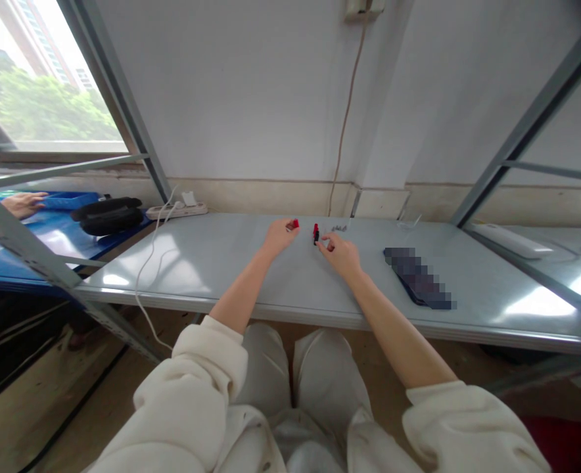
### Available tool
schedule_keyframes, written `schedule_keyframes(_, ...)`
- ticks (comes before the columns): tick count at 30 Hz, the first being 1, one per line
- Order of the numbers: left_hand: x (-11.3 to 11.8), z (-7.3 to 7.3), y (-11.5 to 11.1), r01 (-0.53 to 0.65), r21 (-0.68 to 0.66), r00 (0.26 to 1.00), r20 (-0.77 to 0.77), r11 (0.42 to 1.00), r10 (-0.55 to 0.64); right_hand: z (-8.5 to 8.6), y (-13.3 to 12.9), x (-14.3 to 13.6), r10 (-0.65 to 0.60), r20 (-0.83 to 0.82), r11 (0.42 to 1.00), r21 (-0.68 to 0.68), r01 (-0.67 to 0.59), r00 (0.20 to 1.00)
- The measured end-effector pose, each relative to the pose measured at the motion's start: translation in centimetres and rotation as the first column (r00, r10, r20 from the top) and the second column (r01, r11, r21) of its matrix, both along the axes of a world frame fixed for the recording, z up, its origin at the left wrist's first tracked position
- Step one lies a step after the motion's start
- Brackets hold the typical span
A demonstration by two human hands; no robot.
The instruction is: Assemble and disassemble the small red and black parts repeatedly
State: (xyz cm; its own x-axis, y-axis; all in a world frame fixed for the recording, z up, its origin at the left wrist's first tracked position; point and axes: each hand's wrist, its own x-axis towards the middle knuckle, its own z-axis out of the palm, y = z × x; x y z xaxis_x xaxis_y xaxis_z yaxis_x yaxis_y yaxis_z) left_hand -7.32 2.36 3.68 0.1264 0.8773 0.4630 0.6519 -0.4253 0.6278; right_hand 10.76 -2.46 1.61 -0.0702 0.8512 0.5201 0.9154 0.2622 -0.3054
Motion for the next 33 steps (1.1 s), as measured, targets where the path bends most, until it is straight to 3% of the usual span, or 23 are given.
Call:
schedule_keyframes(4,-3.7,-0.9,1.1,-0.309,-0.036,0.945,-0.125,0.950,0.303,0.2,-0.2,-0.1,-0.017,-0.016,0.999,0.031,0.017,1.000)
schedule_keyframes(8,-5.0,-2.1,0.7,-0.458,-0.134,0.874,-0.252,0.879,0.416,1.4,0.0,-0.1,-0.051,-0.043,0.996,0.077,0.054,0.998)
schedule_keyframes(13,-4.9,-2.4,0.7,-0.493,-0.157,0.844,-0.324,0.856,0.427,4.1,1.3,0.2,-0.093,-0.110,0.981,0.159,0.110,0.990)
schedule_keyframes(16,-4.9,-2.4,0.9,-0.495,-0.171,0.843,-0.329,0.852,0.425,4.7,2.0,0.7,-0.119,-0.152,0.976,0.165,0.144,0.981)
schedule_keyframes(21,-4.9,-2.5,1.0,-0.512,-0.192,0.837,-0.333,0.837,0.435,3.1,2.5,1.8,-0.172,-0.157,0.984,0.025,0.178,0.972)
schedule_keyframes(26,-4.9,-2.6,1.0,-0.520,-0.221,0.836,-0.334,0.825,0.437,1.7,2.9,2.9,-0.205,0.015,0.957,-0.208,0.203,0.979)
schedule_keyframes(30,-5.0,-2.7,0.9,-0.510,-0.241,0.847,-0.310,0.826,0.432,1.2,3.2,3.4,-0.169,0.071,0.936,-0.301,0.183,0.983)
schedule_keyframes(33,-4.8,-2.5,0.2,-0.548,-0.163,0.827,-0.251,0.820,0.503,0.9,3.3,3.6,-0.120,0.067,0.921,-0.366,0.136,0.991)
